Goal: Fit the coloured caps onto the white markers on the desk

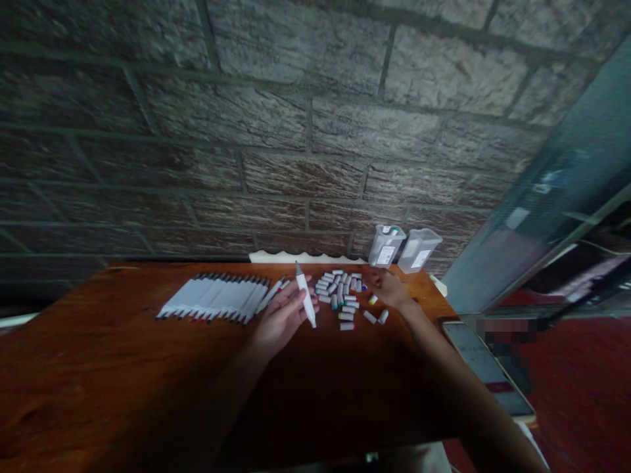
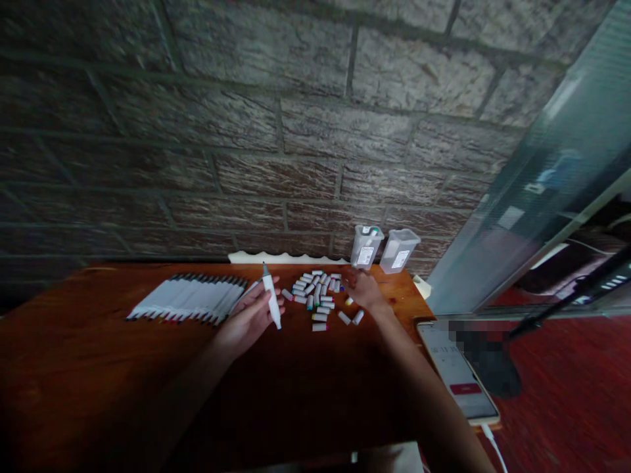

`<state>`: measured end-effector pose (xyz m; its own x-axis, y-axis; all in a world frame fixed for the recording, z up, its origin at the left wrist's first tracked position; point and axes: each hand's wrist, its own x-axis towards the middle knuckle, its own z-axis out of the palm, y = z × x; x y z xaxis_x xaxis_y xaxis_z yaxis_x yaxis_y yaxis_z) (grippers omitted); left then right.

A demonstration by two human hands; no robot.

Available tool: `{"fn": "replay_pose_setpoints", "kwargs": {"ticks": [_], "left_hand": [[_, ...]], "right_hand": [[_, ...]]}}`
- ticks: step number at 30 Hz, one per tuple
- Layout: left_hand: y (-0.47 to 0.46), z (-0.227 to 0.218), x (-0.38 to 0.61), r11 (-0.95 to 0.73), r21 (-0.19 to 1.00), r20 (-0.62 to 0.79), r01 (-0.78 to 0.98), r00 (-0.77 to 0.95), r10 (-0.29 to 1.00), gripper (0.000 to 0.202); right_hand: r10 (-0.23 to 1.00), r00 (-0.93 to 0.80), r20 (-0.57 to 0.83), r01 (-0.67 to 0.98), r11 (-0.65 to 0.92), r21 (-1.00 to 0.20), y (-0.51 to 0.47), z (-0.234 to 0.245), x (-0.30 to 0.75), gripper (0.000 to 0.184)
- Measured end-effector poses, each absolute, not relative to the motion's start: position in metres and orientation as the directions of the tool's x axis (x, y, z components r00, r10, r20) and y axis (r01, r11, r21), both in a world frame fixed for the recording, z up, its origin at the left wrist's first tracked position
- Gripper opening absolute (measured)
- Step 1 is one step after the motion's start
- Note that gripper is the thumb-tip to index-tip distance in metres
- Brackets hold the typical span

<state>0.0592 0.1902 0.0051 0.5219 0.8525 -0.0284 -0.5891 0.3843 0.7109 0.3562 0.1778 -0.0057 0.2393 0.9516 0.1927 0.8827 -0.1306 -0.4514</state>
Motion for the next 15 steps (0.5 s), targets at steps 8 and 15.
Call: {"fn": "replay_pose_setpoints", "kwargs": {"ticks": [8, 15], "left_hand": [[0.207, 0.012, 0.045, 0.177, 0.790, 0.023, -0.586, 0.318, 0.948, 0.047], [0.215, 0.025, 0.064, 0.023, 0.775, 0.096, -0.632, 0.153, 0.984, 0.041]], "right_hand": [[0.959, 0.166, 0.231, 0.875, -0.035, -0.483, 0.182, -0.026, 0.355, 0.023], [0.899, 0.248, 0.360, 0.579, 0.161, -0.799, 0.174, -0.031, 0.345, 0.034]]}}
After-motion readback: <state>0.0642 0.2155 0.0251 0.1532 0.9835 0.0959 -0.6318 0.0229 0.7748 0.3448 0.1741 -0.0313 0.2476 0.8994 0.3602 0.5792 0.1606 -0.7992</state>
